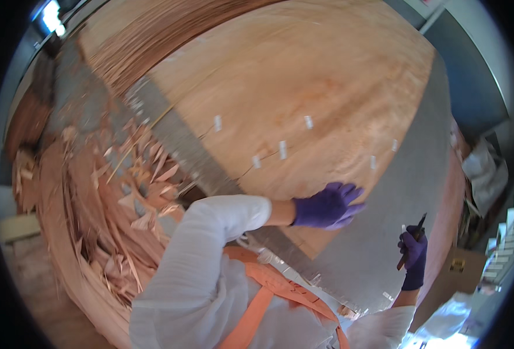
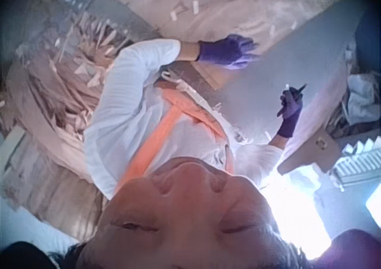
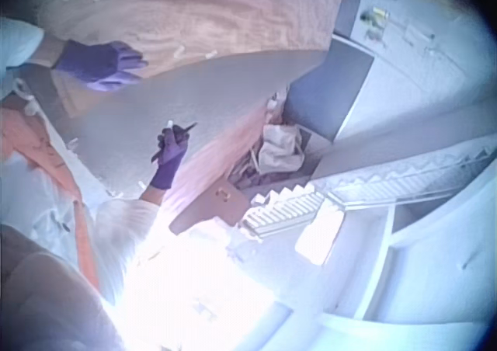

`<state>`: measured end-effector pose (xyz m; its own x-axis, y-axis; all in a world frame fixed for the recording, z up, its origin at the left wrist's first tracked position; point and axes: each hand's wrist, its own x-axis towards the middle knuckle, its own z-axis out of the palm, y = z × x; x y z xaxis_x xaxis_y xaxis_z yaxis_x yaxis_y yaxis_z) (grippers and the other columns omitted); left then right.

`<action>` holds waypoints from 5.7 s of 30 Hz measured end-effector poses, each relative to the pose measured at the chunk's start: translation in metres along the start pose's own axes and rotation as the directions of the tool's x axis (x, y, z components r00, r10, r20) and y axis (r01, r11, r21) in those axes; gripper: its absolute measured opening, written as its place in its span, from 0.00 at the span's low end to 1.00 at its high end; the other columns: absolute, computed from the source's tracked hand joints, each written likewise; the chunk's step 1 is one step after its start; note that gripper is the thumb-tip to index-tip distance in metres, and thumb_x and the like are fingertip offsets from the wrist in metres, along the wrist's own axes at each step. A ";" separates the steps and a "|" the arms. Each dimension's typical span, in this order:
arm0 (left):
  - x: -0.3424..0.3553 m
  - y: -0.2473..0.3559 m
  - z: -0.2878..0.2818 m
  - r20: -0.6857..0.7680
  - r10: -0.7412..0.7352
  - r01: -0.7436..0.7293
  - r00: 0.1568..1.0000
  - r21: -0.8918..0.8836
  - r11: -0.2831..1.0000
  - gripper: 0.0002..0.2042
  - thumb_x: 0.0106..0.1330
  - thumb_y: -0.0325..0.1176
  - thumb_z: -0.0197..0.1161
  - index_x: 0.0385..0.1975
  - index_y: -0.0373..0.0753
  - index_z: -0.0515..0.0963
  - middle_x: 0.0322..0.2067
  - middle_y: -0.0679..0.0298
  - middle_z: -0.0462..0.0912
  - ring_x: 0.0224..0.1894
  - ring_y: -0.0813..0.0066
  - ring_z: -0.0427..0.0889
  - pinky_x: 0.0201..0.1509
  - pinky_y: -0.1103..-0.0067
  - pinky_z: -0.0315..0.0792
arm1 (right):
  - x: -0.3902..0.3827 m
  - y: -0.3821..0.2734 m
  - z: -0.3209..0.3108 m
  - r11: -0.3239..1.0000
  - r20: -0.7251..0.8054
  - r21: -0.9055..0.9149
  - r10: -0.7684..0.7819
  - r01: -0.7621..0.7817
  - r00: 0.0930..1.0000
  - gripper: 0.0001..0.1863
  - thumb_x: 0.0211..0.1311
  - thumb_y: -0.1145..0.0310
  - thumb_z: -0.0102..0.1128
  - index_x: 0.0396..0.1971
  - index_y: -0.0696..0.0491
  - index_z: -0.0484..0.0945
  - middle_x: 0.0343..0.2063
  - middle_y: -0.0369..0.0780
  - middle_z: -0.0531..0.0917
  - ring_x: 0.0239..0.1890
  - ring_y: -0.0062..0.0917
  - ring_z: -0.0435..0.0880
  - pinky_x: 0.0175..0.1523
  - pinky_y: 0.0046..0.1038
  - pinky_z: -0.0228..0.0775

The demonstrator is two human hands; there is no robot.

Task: The person cuts wood veneer sheets using a utility knife and a straight edge, taping sections together and stacking the finished pieces on a workbench.

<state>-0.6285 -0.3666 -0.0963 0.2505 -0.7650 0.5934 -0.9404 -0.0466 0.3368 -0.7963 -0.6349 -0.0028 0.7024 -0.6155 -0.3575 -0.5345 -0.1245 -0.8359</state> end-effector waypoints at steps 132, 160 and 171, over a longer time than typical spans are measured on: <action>0.571 -1.566 -0.097 0.137 -0.133 0.183 0.982 -0.478 0.859 0.29 0.58 0.33 0.62 0.58 0.30 0.62 0.57 0.39 0.62 0.58 0.39 0.65 0.58 0.61 0.64 | 1.259 -0.798 0.718 0.952 -0.238 0.268 0.216 -0.149 0.947 0.13 0.58 0.70 0.55 0.42 0.58 0.69 0.29 0.40 0.79 0.28 0.19 0.81 0.29 0.21 0.72; 0.602 -1.587 -0.089 0.575 -0.382 0.637 0.724 -0.769 0.051 0.12 0.61 0.35 0.59 0.38 0.32 0.77 0.26 0.57 0.78 0.29 0.66 0.78 0.33 0.77 0.71 | 1.359 -0.820 0.720 0.983 -0.171 -0.151 0.082 -0.108 0.982 0.14 0.57 0.72 0.58 0.42 0.56 0.68 0.25 0.43 0.81 0.27 0.30 0.82 0.34 0.29 0.72; 0.605 -1.602 -0.093 0.789 -0.057 0.672 0.611 -0.556 -0.490 0.17 0.67 0.30 0.52 0.54 0.34 0.69 0.36 0.69 0.76 0.33 0.84 0.72 0.40 0.84 0.68 | 1.342 -0.823 0.730 0.973 -0.137 0.129 0.211 -0.194 0.968 0.13 0.58 0.73 0.57 0.42 0.57 0.67 0.27 0.38 0.80 0.26 0.18 0.80 0.33 0.21 0.72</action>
<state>1.0515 -0.6948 -0.2086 0.0252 -0.9720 -0.2337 0.7567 -0.1343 0.6399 0.9291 -0.7904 -0.0985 0.5026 -0.7286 -0.4653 -0.5955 0.0983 -0.7973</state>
